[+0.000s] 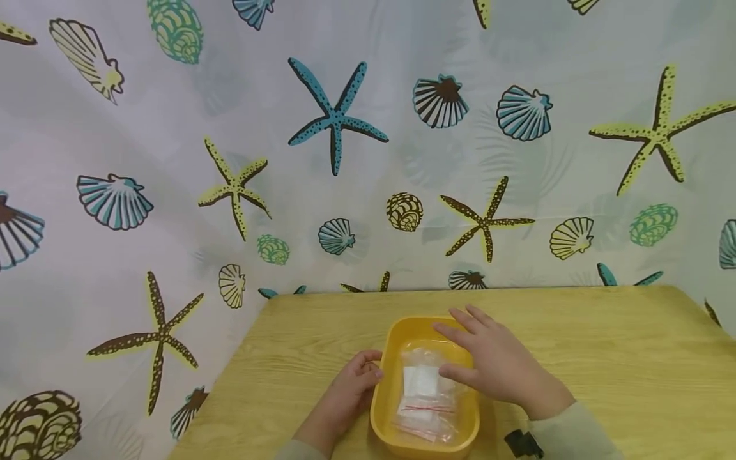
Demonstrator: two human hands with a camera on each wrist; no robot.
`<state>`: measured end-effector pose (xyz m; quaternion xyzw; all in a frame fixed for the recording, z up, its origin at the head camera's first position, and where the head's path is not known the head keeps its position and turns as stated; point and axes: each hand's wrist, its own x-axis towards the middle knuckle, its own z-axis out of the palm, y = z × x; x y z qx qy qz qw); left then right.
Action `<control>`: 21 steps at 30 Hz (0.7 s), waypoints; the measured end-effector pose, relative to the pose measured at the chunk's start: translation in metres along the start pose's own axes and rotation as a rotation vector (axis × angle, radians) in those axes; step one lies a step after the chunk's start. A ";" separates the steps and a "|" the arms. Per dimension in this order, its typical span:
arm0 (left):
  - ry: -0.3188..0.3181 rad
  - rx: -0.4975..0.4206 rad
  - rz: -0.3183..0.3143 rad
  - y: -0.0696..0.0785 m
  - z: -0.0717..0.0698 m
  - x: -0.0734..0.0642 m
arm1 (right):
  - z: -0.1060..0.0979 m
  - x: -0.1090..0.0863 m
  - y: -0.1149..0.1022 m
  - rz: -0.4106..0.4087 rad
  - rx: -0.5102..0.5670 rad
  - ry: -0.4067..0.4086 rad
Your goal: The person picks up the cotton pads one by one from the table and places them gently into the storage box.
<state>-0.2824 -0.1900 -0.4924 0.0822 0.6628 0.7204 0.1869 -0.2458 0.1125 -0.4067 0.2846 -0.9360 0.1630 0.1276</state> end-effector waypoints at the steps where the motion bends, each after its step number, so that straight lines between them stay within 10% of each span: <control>1: 0.001 -0.008 -0.001 0.000 0.000 0.001 | 0.000 -0.001 0.002 0.005 -0.006 -0.003; 21: 0.056 0.062 0.028 -0.007 0.009 0.005 | -0.024 -0.048 0.047 0.192 -0.055 0.011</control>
